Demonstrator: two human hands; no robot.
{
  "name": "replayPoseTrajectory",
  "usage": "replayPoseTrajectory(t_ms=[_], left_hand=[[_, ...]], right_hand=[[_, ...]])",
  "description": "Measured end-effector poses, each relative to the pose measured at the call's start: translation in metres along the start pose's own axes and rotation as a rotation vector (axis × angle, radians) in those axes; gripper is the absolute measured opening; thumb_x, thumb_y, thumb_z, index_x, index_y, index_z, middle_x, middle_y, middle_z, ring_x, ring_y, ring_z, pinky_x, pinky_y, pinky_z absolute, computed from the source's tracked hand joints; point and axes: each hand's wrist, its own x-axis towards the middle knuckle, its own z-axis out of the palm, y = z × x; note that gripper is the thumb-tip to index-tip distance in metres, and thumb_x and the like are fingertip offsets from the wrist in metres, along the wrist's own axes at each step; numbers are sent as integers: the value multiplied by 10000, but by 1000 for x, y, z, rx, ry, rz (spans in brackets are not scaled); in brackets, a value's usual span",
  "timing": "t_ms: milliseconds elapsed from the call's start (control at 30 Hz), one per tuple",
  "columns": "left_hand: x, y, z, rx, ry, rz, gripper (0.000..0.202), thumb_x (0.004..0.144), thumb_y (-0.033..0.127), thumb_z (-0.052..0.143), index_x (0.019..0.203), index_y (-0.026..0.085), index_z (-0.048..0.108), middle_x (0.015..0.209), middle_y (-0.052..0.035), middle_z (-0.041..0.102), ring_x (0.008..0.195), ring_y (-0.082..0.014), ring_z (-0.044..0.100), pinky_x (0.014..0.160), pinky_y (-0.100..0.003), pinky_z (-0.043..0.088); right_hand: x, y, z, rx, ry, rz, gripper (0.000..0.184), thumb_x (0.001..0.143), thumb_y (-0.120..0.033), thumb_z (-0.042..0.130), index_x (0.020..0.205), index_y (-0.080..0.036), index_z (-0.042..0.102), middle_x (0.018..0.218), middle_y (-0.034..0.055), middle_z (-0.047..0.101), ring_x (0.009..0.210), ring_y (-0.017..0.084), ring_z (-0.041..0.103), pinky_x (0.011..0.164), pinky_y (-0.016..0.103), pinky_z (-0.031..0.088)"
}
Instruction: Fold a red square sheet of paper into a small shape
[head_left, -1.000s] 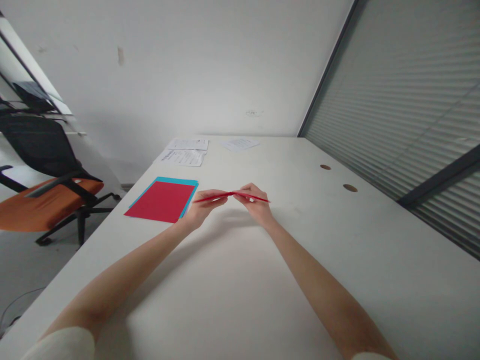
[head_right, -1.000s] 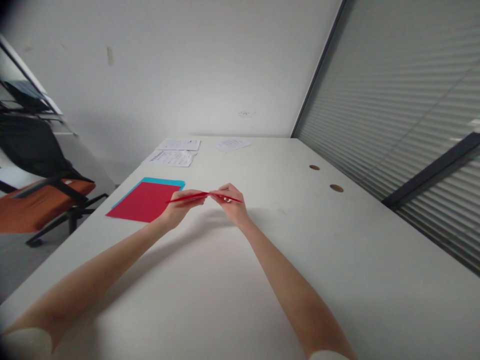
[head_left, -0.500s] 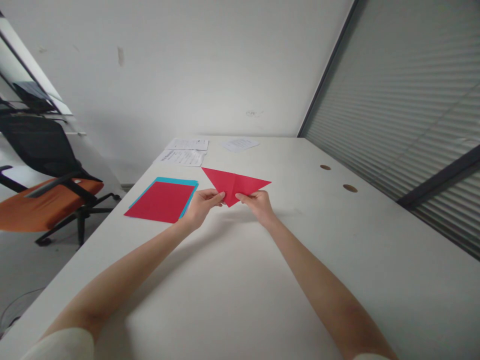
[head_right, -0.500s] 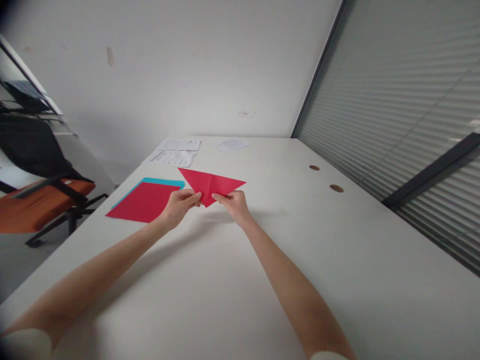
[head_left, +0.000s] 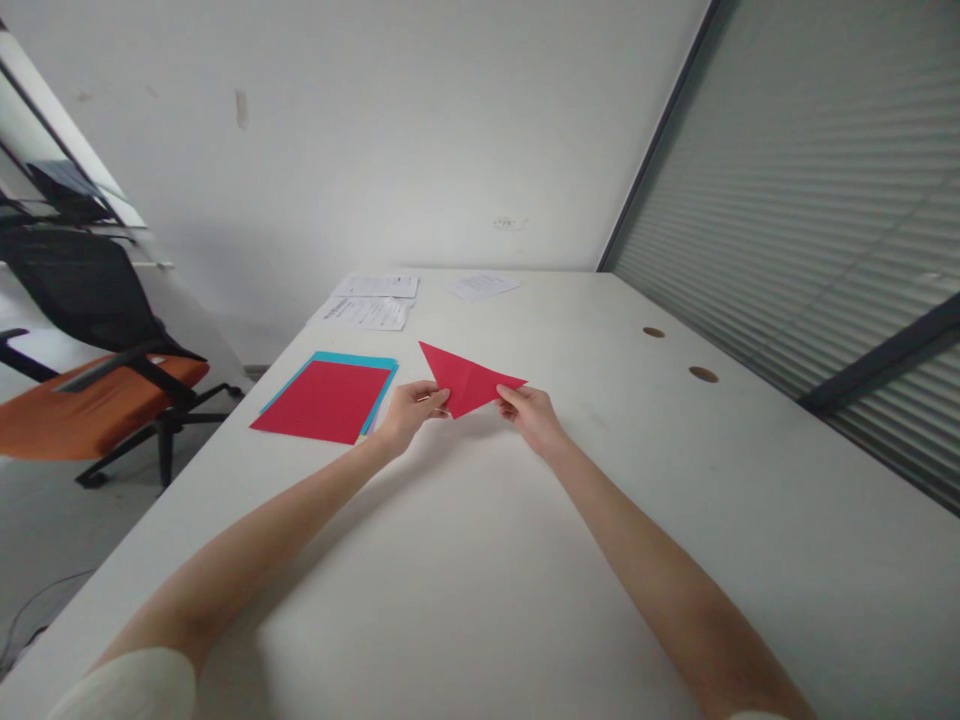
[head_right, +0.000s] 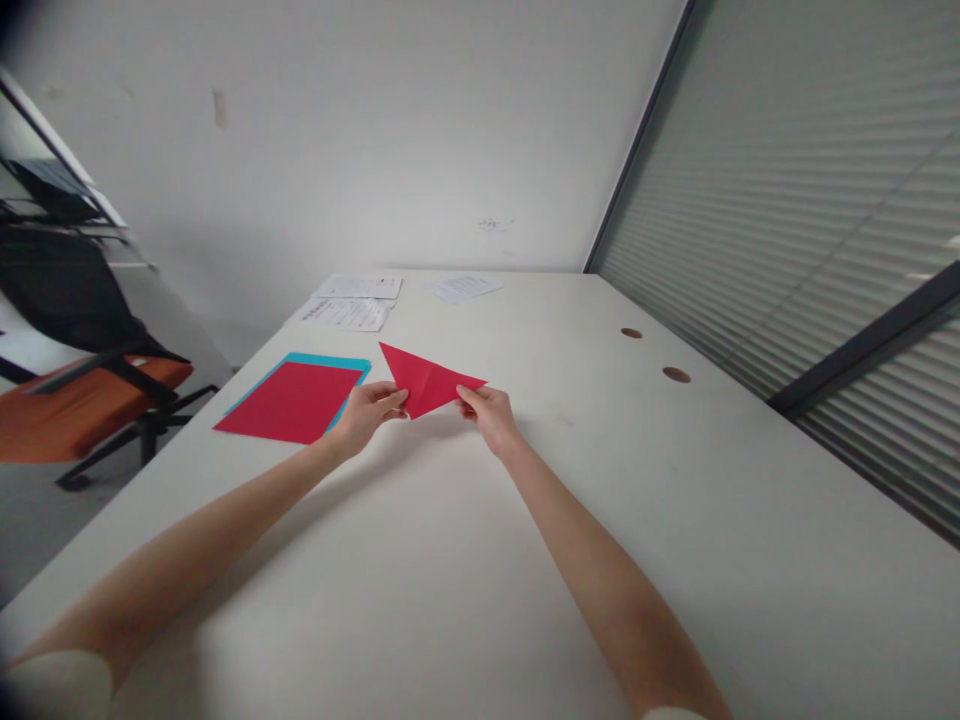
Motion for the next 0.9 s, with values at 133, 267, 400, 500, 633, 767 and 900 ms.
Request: replayPoseTrajectory(t_ms=[133,267,400,500,633,767,900], left_hand=[[4,-13,-3,33,-17,-61,449,541,467,870,721,118,653,628,-16,630,575,-132,603,672,-338,545],[5,-21,-10,310,131,173,423,759,569,685,811,161,584,791,-58,649,730,-193,654,694,-366,535],[-1,-21,-20,868,14,820,356,825,495,663,990,192,575,1078,-104,638,1060,-242,600,922,-429,473],[-3,-23,-23,1198,-272,1047,426,852,427,674,1195,196,573,1226,-139,626,1229,-285,532,1009,-461,402],[3,-35,-26,1361,-343,1080,214,957,245,531,1133,219,651,1135,-93,699,1103,-230,622,941,-404,438],[11,-51,-33,1392,-355,992,214,967,245,516,1060,209,706,1009,-78,737,880,-190,686,811,-341,499],[11,-58,-35,1381,-338,944,212,952,295,555,1043,213,728,1020,-83,741,885,-208,698,795,-347,521]], right_hand=[[0,1,-7,22,-35,57,385,508,-390,911,721,-153,696,665,24,703,544,102,599,521,234,464],[3,2,-12,16,-12,126,206,645,-235,854,701,-151,674,626,27,689,540,108,611,516,226,496],[6,7,-18,-10,21,177,144,726,-143,773,650,-151,650,568,25,657,518,98,598,535,217,523],[8,13,-20,-56,18,200,128,727,-142,760,659,-152,653,576,38,660,516,109,595,542,234,534],[12,21,-21,-143,10,192,127,693,-193,781,746,-147,675,629,51,661,558,141,600,576,283,535],[11,23,-25,-432,159,-188,497,677,-211,782,1153,-206,638,950,60,679,807,186,614,772,357,527],[0,24,-24,-934,-213,-714,508,765,-308,759,1250,-238,628,1115,85,649,1040,238,567,979,442,433]])
